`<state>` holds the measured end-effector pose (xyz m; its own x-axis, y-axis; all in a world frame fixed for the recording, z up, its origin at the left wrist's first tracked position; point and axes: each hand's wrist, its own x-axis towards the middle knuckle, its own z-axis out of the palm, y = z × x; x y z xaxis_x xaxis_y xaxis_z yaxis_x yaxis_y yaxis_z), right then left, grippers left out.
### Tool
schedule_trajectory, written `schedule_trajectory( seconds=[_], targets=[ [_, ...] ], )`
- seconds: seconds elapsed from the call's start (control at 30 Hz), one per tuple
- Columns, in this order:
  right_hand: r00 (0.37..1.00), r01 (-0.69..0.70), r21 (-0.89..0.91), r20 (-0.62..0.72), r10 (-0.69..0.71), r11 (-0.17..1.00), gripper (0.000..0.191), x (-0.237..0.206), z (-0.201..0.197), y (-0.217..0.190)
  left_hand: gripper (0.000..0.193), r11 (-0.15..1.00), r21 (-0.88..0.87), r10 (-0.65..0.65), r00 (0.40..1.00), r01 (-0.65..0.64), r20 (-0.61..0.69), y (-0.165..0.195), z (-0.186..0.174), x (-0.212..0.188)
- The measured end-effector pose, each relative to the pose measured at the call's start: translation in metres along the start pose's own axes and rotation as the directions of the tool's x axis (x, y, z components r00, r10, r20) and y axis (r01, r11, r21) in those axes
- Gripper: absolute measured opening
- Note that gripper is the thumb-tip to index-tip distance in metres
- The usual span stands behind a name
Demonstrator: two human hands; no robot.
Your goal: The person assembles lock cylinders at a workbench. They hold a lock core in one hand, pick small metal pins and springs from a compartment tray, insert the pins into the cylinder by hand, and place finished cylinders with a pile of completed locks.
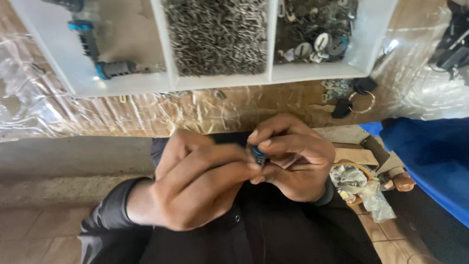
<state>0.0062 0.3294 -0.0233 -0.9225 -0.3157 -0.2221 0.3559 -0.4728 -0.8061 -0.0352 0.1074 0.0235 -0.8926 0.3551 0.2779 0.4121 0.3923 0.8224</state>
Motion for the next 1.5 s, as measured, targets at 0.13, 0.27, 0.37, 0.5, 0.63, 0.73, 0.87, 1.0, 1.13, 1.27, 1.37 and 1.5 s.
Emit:
schedule_trajectory(
  seconds=[0.13,0.27,0.37,0.5,0.63,0.73,0.87,1.0,1.13,1.27,1.37,1.5],
  targets=[
    [0.999,0.034,-0.158,-0.01,-0.036,0.987,0.035,-0.004,-0.002,-0.005,0.028,0.981,0.158,0.109,0.993,-0.116,0.052,-0.001,0.004,0.007],
    [0.998,-0.031,-0.102,0.051,0.036,0.994,0.036,0.0,0.001,-0.006,0.032,0.998,0.046,0.035,0.993,-0.041,0.113,-0.003,-0.009,0.001],
    [0.992,-0.081,-0.06,0.091,0.086,0.995,0.038,0.006,0.009,-0.002,0.03,1.0,0.01,-0.002,0.999,0.002,0.049,-0.005,-0.019,0.001],
    [0.98,-0.159,-0.109,0.099,0.17,0.981,0.034,0.014,0.02,-0.002,0.027,0.991,0.095,0.082,0.987,-0.095,0.139,-0.011,-0.034,-0.003],
    [0.947,-0.006,-0.135,0.318,0.049,0.991,0.041,0.022,0.022,-0.004,0.028,0.73,-0.494,-0.351,0.879,0.472,0.321,-0.017,-0.035,-0.027],
    [0.97,-0.059,-0.057,0.232,0.071,0.997,0.041,0.021,0.023,-0.004,0.033,0.773,-0.416,-0.413,0.878,0.479,0.243,-0.017,-0.022,-0.048],
    [1.0,-0.005,0.117,0.007,0.004,0.993,0.041,0.013,0.021,-0.002,0.034,0.877,0.469,-0.168,0.981,0.102,0.1,-0.016,-0.005,-0.041],
    [0.997,0.006,0.04,0.074,-0.009,0.999,0.039,0.002,0.009,-0.009,0.028,0.884,0.461,0.024,0.993,-0.075,0.117,-0.017,-0.01,-0.003],
    [1.0,0.01,0.071,0.001,-0.01,0.997,0.043,-0.005,-0.001,-0.014,0.031,0.966,0.254,-0.092,0.986,0.054,0.141,-0.006,-0.016,0.01],
    [0.999,0.01,0.002,-0.041,-0.01,1.0,0.04,-0.006,-0.002,-0.009,0.027,0.993,-0.055,-0.101,0.991,0.106,0.089,0.001,0.001,-0.008],
    [0.999,0.024,-0.137,-0.02,-0.027,0.99,0.037,-0.004,-0.001,-0.01,0.027,0.995,-0.082,0.063,0.997,-0.059,0.045,-0.006,0.008,-0.017],
    [0.999,0.049,-0.253,0.023,-0.045,0.966,0.039,0.003,0.007,-0.008,0.023,0.989,0.039,0.139,0.989,-0.141,0.045,-0.009,-0.004,-0.009]
  ],
)
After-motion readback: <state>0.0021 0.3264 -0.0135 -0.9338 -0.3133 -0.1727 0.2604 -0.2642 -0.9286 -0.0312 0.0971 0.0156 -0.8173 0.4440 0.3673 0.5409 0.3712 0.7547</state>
